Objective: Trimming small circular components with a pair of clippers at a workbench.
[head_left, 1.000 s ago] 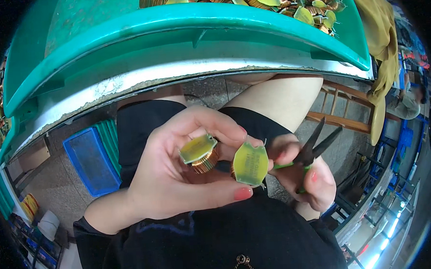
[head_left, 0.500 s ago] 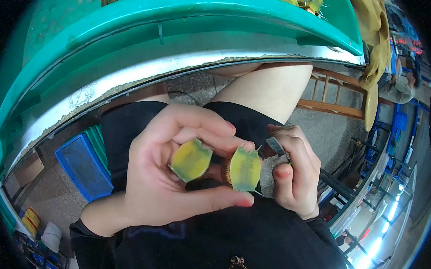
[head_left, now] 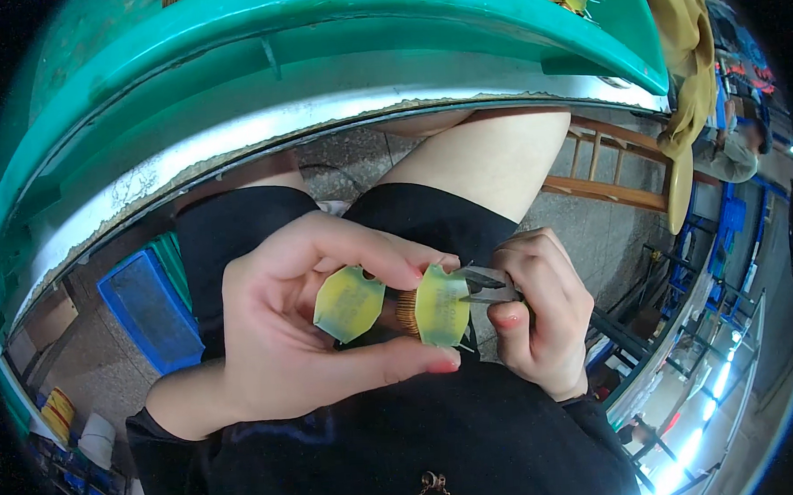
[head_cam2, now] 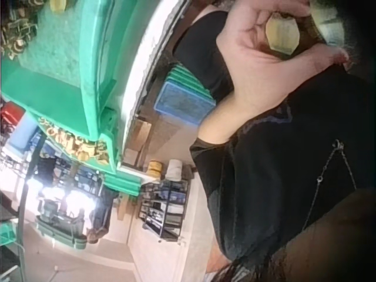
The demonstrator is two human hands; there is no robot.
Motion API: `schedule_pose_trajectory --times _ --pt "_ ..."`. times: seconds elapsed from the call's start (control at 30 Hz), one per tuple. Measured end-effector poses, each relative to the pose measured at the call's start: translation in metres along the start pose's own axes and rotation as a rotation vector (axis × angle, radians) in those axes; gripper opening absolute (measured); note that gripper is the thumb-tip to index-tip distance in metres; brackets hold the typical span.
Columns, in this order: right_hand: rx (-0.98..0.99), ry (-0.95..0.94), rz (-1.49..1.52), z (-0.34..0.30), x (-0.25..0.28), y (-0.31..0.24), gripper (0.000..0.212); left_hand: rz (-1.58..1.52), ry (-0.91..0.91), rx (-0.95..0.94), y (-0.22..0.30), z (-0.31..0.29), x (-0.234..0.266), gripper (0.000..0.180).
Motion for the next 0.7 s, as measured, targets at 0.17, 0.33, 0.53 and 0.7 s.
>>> schedule_pose_trajectory --times 0.17,0.33,0.53,0.7 --pt "0.016 0.018 -0.002 -0.001 0.0 0.001 0.028 0.042 -0.014 -0.057 0.002 0.001 0.002 0.057" --pt "-0.011 0.025 -0.009 -0.001 -0.002 0.002 0.028 0.036 -0.008 -0.069 0.002 0.0 0.003 0.055" --pt "0.001 0.037 0.026 0.001 -0.011 -0.001 0.029 0.048 0.01 -0.084 0.004 0.0 0.003 0.056" --pt "0.05 0.032 0.003 0.002 -0.014 -0.002 0.03 0.086 0.015 -0.11 0.007 -0.001 0.005 0.055"
Point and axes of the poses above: each hand's wrist, its own z-axis towards the middle knuckle, its own x-axis out of the back of the hand, y = z × x, the point moved 5 cm from there along z, towards the middle knuckle, and after that the axes turned 15 degrees about y, right-handed, at the moved point
